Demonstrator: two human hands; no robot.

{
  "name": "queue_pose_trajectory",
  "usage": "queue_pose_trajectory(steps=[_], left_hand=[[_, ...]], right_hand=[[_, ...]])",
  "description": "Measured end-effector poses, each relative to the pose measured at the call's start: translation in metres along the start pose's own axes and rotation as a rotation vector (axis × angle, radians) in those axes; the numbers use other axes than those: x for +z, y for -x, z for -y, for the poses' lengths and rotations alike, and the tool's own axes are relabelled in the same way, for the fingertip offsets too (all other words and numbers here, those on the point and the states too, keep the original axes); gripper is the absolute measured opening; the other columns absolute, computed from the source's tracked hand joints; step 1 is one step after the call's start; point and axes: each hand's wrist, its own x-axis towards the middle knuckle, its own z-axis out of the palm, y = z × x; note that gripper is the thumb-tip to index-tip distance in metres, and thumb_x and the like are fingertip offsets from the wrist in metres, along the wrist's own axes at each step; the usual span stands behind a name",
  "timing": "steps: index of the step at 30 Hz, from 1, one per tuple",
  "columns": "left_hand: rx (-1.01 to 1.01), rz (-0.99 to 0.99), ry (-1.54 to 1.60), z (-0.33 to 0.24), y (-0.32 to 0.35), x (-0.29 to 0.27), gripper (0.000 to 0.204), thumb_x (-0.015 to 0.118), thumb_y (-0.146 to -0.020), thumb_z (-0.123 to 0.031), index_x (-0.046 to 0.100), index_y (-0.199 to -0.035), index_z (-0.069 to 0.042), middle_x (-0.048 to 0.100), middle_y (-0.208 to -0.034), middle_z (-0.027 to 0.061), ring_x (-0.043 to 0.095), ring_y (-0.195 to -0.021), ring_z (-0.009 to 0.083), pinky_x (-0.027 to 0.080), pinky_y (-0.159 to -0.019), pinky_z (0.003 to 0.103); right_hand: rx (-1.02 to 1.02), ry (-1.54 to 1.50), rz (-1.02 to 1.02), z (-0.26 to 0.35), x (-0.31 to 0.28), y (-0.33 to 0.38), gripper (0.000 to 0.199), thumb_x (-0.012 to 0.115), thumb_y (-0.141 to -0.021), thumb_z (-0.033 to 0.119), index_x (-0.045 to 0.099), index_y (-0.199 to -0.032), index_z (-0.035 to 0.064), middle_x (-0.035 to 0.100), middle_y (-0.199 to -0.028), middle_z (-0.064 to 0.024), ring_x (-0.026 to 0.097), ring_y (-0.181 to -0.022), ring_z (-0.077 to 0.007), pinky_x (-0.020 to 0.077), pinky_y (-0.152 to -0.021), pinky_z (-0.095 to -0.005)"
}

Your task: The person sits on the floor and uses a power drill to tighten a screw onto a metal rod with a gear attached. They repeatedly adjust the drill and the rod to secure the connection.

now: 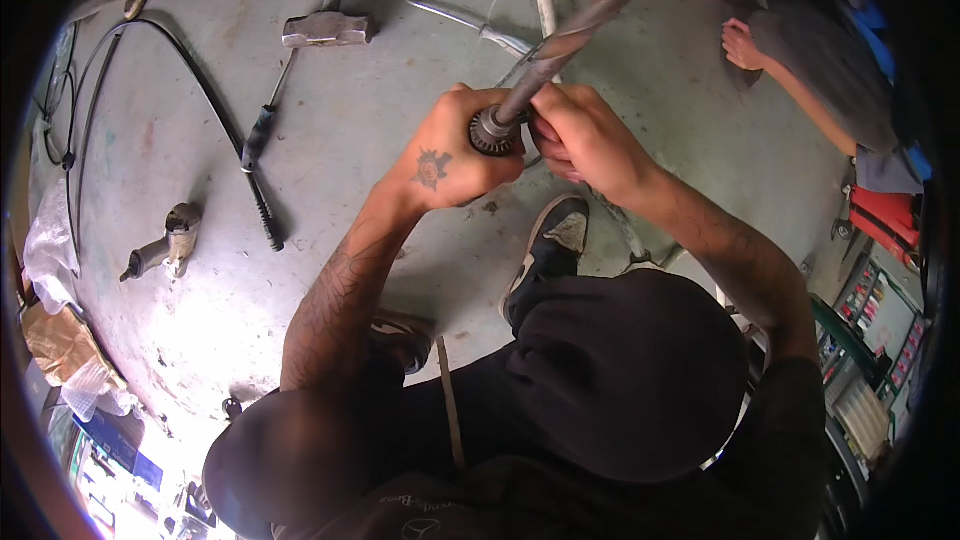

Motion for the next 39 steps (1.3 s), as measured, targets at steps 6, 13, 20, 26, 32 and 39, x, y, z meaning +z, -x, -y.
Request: queue_pose_trajectory(steps=[6, 13, 20, 26, 32, 39], left_hand=[[0.109, 0.008, -0.078, 0.013, -0.002, 0.016, 0.022, 0.072, -0.063, -0.007, 0.064, -0.082, -0.002, 0.062, -0.071, 0.0056, 0.054, -0.068, 0.0189, 0.045, -0.07, 0.032], [0.326, 0.148, -0.54, 0.015, 0.006, 0.053, 0.028, 0.073, -0.06, -0.013, 0.066, -0.086, -0.006, 0.064, -0.079, 0.0116, 0.052, -0.078, 0.0309, 0.041, -0.085, 0.038], [0.341, 0.026, -0.505, 0.017, 0.001, 0.056, 0.032, 0.072, -0.063, -0.021, 0.068, -0.089, -0.002, 0.067, -0.08, 0.0169, 0.062, -0.091, 0.0357, 0.043, -0.094, 0.04], [0.225, -0.303, -0.345, 0.012, 0.009, 0.062, 0.027, 0.081, -0.071, -0.019, 0.065, -0.084, 0.0, 0.062, -0.074, 0.0131, 0.06, -0.07, 0.0263, 0.048, -0.071, 0.039], [-0.03, -0.574, -0.365, 0.017, 0.006, 0.031, 0.022, 0.074, -0.068, -0.021, 0.067, -0.078, -0.003, 0.066, -0.07, 0.016, 0.064, -0.065, 0.0358, 0.053, -0.064, 0.043], [-0.065, -0.284, 0.046, 0.011, 0.01, 0.009, 0.017, 0.072, -0.07, -0.013, 0.066, -0.079, 0.0, 0.065, -0.064, 0.0065, 0.058, -0.059, 0.014, 0.05, -0.06, 0.032]], right_hand=[[0.3, 0.13, 0.059, 0.021, -0.011, 0.006, 0.056, 0.041, -0.105, 0.043, 0.044, -0.061, 0.0087, 0.035, -0.047, 0.003, 0.032, -0.036, -0.0091, 0.0289, -0.036, -0.03], [0.583, 0.605, 0.339, 0.041, -0.035, 0.018, 0.055, 0.049, -0.103, 0.043, 0.049, -0.062, 0.0052, 0.039, -0.051, 0.0014, 0.038, -0.043, -0.0102, 0.0334, -0.041, -0.0309], [0.39, 0.783, 0.232, 0.06, -0.033, 0.017, 0.032, 0.054, -0.101, 0.036, 0.059, -0.106, 0.005, 0.05, -0.059, 0.0019, 0.046, -0.049, -0.0072, 0.0351, -0.044, -0.0279], [0.12, 0.512, 0.102, 0.039, -0.039, 0.021, 0.026, 0.052, -0.103, 0.029, 0.06, -0.114, 0.0073, 0.049, -0.061, 0.0043, 0.046, -0.046, -0.0046, 0.037, -0.042, -0.0224], [-0.25, 0.057, 0.106, 0.006, -0.03, 0.001, 0.027, 0.05, -0.103, 0.019, 0.061, -0.118, 0.0003, 0.067, -0.098, -0.0114, 0.063, -0.091, -0.0161, 0.0506, -0.08, -0.0294], [-1.193, 0.423, -0.281, -0.015, 0.008, -0.055, 0.01, 0.059, -0.093, 0.007, 0.062, -0.086, 0.0007, 0.062, -0.078, -0.0103, 0.057, -0.069, -0.0229, 0.046, -0.063, -0.0355]])
